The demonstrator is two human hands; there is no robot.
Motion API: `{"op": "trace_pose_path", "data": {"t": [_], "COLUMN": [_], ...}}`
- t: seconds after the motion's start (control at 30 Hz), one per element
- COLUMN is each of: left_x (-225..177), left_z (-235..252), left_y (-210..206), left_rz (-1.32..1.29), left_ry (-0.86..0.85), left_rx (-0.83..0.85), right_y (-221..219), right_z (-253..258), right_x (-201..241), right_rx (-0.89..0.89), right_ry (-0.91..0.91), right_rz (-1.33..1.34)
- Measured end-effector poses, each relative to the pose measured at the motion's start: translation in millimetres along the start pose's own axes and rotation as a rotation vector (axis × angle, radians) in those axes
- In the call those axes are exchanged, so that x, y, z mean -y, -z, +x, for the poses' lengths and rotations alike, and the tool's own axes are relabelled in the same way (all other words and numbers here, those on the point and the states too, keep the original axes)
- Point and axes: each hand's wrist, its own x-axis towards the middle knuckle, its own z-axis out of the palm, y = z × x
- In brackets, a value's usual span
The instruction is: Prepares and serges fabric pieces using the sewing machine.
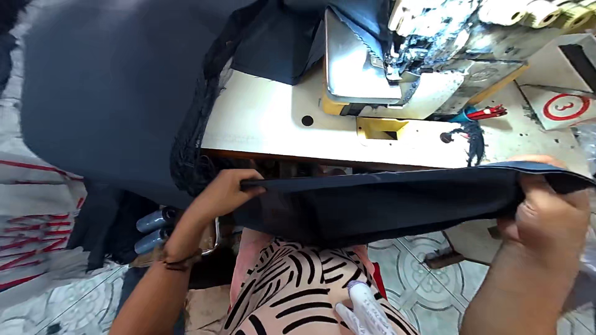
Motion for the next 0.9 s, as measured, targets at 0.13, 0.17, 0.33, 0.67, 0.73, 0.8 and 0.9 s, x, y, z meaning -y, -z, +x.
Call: {"op": "trace_pose_path", "data": {"t": [0.13,0.17,0.33,0.67,0.73,0.8,0.9], "left_x": [-15,-19,-31,-50,-52,-61,-96], "left_z": [-12,-10,4,10,10,11,33], "left_y": [38,37,20,17,26,51,113], "left_rz": [-0.378,-0.438,-0.468,-0.412,-0.302,-0.060,0.391], "left_ry": [-0.128,-0.154,-0.109,-0.089,-0.107,-0.143,-0.151], "left_rx": [-0.223,-0.289,-0.473,-0.487,-0.497,-0.548,-0.728], "right_y": [-6,-7,-6,9,12,19,-4], "right_z": [-1,-2,-4,-9,-12,-18,-42], "right_x": [-34,-42,-63,-66,-70,-70,-29], "right_rx": [-0.097,-0.084,-0.070,-0.078,-0.032,0.164,0.493], "right_ry": [-0.281,-0.312,-0.289,-0.329,-0.279,-0.192,0.015], "right_rz": [-0.124,-0.143,-0.146,-0.118,-0.087,-0.062,-0.082]}}
